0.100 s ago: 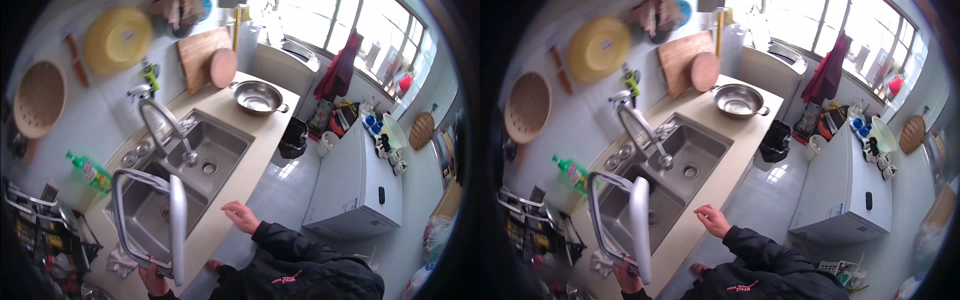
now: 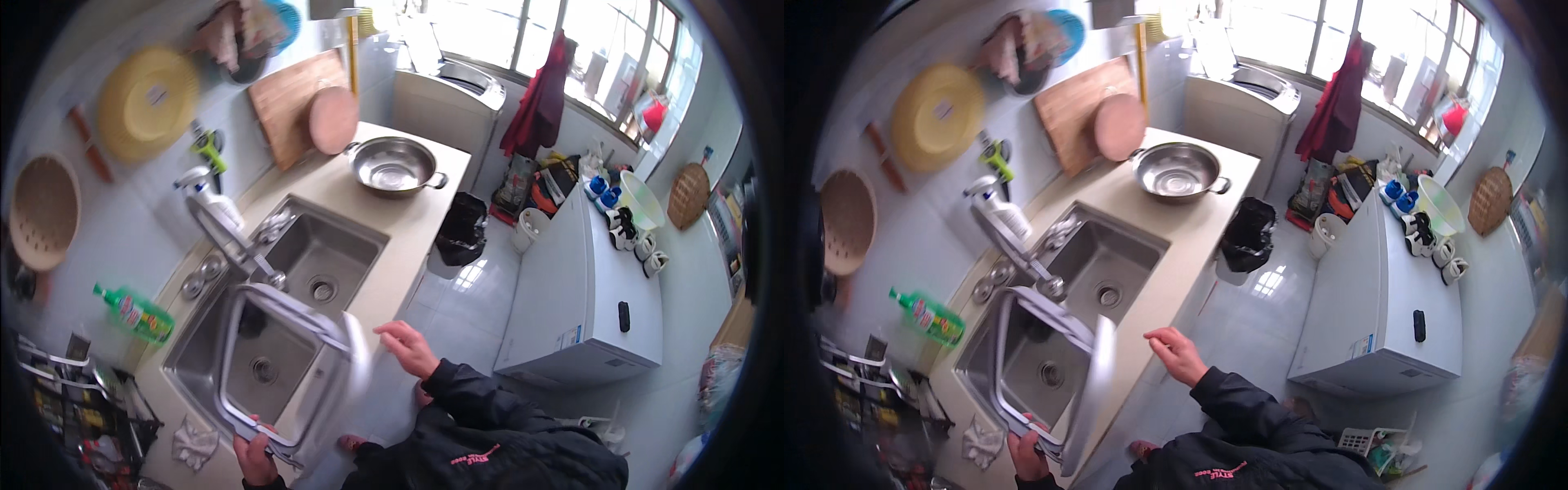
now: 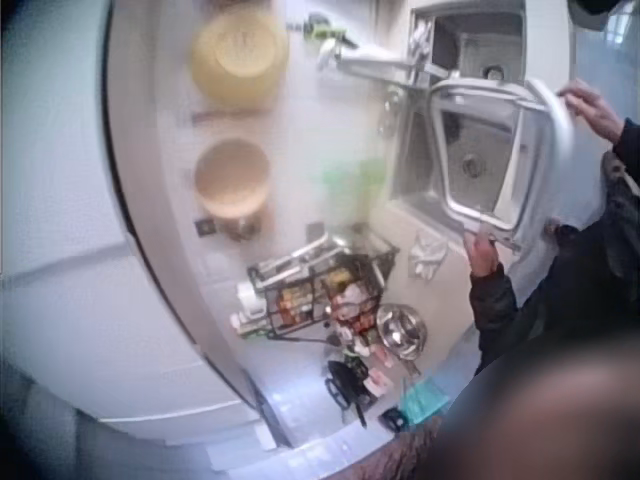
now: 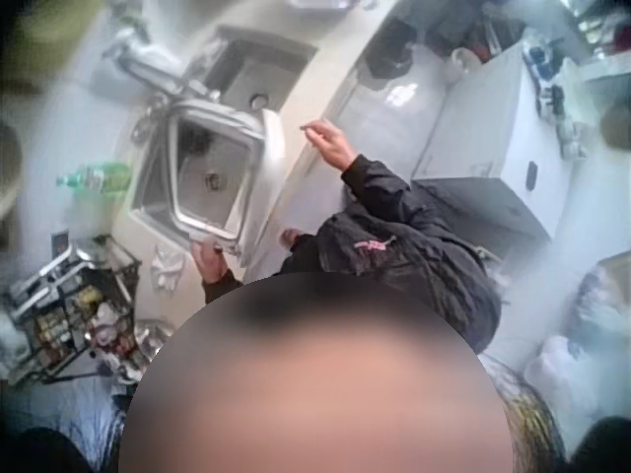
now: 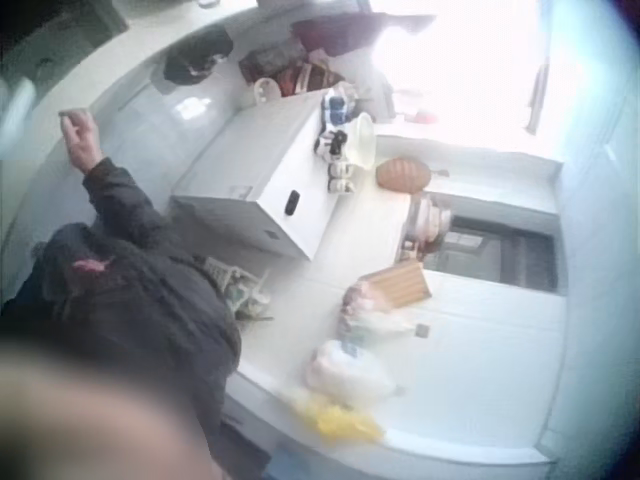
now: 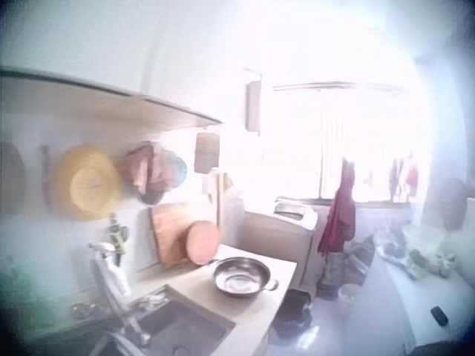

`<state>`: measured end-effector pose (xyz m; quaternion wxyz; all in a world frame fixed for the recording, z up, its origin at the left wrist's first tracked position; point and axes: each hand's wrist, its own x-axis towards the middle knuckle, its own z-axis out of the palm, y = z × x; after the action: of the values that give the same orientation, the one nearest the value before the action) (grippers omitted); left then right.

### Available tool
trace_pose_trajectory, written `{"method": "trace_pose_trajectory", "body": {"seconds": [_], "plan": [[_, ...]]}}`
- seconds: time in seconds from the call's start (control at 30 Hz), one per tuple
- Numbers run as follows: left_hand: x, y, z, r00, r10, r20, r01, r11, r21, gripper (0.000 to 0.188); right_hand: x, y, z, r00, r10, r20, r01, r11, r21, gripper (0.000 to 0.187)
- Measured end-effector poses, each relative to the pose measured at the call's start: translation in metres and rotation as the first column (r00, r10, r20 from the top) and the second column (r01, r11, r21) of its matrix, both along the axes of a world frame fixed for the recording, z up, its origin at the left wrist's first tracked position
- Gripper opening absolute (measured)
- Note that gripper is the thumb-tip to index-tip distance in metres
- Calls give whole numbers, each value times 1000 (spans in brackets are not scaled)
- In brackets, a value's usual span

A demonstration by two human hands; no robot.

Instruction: The person assembles a white rectangular tray with a metal frame at a kitchen sink. They rinse the tray and frame under running water, then attach the frame to the tray and place it on the counter.

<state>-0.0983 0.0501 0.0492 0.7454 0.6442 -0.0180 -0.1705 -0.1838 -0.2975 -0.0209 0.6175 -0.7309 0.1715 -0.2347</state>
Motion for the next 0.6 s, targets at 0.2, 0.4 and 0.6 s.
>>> {"method": "trace_pose_trajectory", "body": {"seconds": [0.2, 0.4, 0.6], "plan": [[-30, -198, 5, 911, -410, 31, 379, 866, 327, 38, -91, -198, 25, 986, -99, 137, 21, 877, 479, 44], [-60, -345, -4, 801, -598, 26, 501, 693, 518, 33, -186, -302, 13, 983, -185, 8, 146, 796, 587, 46], [-15, -359, -76, 686, -725, 53, 653, 647, 393, 37, -185, -355, -76, 980, -169, -106, 192, 941, 277, 38]]}}
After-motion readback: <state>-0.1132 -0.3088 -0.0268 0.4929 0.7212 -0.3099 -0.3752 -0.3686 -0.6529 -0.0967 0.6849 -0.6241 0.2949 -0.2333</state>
